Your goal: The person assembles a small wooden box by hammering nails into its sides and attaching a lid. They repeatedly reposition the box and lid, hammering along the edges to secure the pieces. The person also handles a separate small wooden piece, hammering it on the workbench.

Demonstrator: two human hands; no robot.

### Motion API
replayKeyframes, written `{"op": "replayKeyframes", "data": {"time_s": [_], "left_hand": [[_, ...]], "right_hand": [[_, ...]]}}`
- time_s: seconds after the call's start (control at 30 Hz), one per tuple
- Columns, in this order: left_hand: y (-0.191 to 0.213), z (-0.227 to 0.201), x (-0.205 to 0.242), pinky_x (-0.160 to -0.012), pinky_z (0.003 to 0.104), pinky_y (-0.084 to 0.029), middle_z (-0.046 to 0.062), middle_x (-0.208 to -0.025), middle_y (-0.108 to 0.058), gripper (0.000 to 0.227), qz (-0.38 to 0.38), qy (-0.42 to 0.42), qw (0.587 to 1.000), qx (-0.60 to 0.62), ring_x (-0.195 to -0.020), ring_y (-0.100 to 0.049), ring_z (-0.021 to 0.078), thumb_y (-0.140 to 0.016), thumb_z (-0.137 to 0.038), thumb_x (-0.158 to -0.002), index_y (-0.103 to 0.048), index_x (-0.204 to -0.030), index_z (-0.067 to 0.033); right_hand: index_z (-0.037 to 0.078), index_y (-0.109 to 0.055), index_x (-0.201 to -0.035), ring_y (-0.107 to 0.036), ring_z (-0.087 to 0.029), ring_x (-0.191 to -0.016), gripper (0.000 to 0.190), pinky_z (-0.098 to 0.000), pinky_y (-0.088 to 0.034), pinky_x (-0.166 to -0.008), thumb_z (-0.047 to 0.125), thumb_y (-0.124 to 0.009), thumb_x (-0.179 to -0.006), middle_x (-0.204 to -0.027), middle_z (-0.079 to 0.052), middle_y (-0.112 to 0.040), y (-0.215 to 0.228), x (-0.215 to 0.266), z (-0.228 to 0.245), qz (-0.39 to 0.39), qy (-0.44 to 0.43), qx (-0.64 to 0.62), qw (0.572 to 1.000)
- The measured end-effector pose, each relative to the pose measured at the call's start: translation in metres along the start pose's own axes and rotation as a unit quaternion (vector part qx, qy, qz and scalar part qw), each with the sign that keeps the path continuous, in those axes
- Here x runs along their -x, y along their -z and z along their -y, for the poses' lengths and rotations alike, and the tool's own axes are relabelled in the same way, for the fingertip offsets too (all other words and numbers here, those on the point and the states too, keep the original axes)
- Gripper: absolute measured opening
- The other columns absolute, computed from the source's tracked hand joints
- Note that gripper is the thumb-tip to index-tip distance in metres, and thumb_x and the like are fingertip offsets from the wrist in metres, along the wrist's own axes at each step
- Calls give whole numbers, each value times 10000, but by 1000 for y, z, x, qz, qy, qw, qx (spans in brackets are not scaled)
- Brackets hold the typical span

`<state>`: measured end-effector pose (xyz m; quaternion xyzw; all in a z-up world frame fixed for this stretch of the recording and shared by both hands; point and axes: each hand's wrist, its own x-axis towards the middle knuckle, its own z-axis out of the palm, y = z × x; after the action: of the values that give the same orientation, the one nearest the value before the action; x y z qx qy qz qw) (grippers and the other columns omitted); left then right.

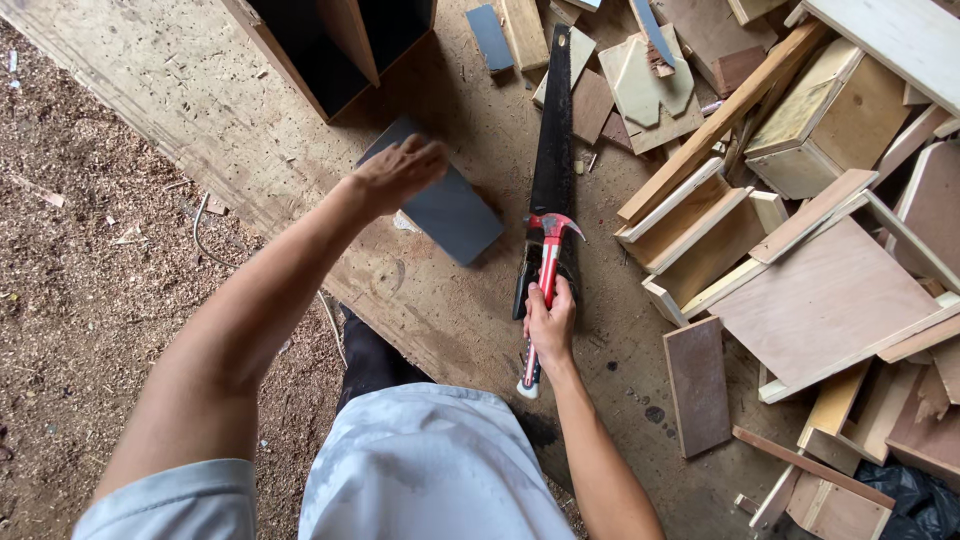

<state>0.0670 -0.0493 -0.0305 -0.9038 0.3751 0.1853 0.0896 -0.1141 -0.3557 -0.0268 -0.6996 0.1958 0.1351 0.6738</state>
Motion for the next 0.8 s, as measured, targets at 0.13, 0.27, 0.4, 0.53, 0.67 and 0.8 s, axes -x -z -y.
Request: {"op": "replayKeyframes", "data": {"time_s": [0.13,0.27,0.4,0.53,0.67,0.8], "left_hand": [[5,8,1,-1074,460,-463,164,-1557,-360,623,-219,41,973,-63,-1278,-482,308,-690,-38,-677,-571,-1244,-264],[16,1,2,-1106,443,-527,207,-1522,-413,456,-235,280,911,192,-1298,-524,331,-682,-112,-1026,-459,-1424,-87],[22,-39,-11,-1105,589,-445,314,-1494,-342,1192,-70,466,806,357,-1335,-439,439,-837,-566,-743,-160,-1569,-37],[20,-73,-26,-1177,721,-156,388,-1562,-65,1584,-27,471,815,335,-1456,-136,565,-956,-670,-557,129,-1554,-91],[6,-96,-47,-1190,711,-63,399,-1606,25,1620,-82,477,792,372,-1478,-38,583,-987,-564,-527,164,-1571,-105],[-9,-104,-54,-1188,731,-97,410,-1612,0,1622,-110,464,804,354,-1480,-60,599,-983,-542,-527,157,-1590,-94]], "right_hand": [[27,-542,-1161,-475,-68,-400,176,-243,-400,-323,123,-578,-1017,-638,1,-527,3,4,-2,-4,-16,0,1000],[29,-535,-1259,-471,-70,-394,268,-239,-393,-321,125,-577,-1013,-634,0,-516,5,3,-2,-4,-27,-21,999],[22,-535,-1255,-469,-66,-407,262,-234,-396,-332,126,-579,-1019,-655,2,-526,7,-2,-2,-12,-21,-38,999],[15,-527,-1237,-483,-69,-416,246,-235,-408,-339,122,-582,-1023,-657,-7,-530,4,-8,4,-13,-16,-29,999],[31,-530,-1239,-472,-65,-419,259,-232,-404,-340,96,-590,-996,-661,-2,-524,5,-5,8,-9,-10,-29,999],[53,-522,-1180,-480,-64,-415,205,-230,-414,-335,94,-583,-989,-650,1,-524,8,-2,10,-7,-11,-24,1000]]}}
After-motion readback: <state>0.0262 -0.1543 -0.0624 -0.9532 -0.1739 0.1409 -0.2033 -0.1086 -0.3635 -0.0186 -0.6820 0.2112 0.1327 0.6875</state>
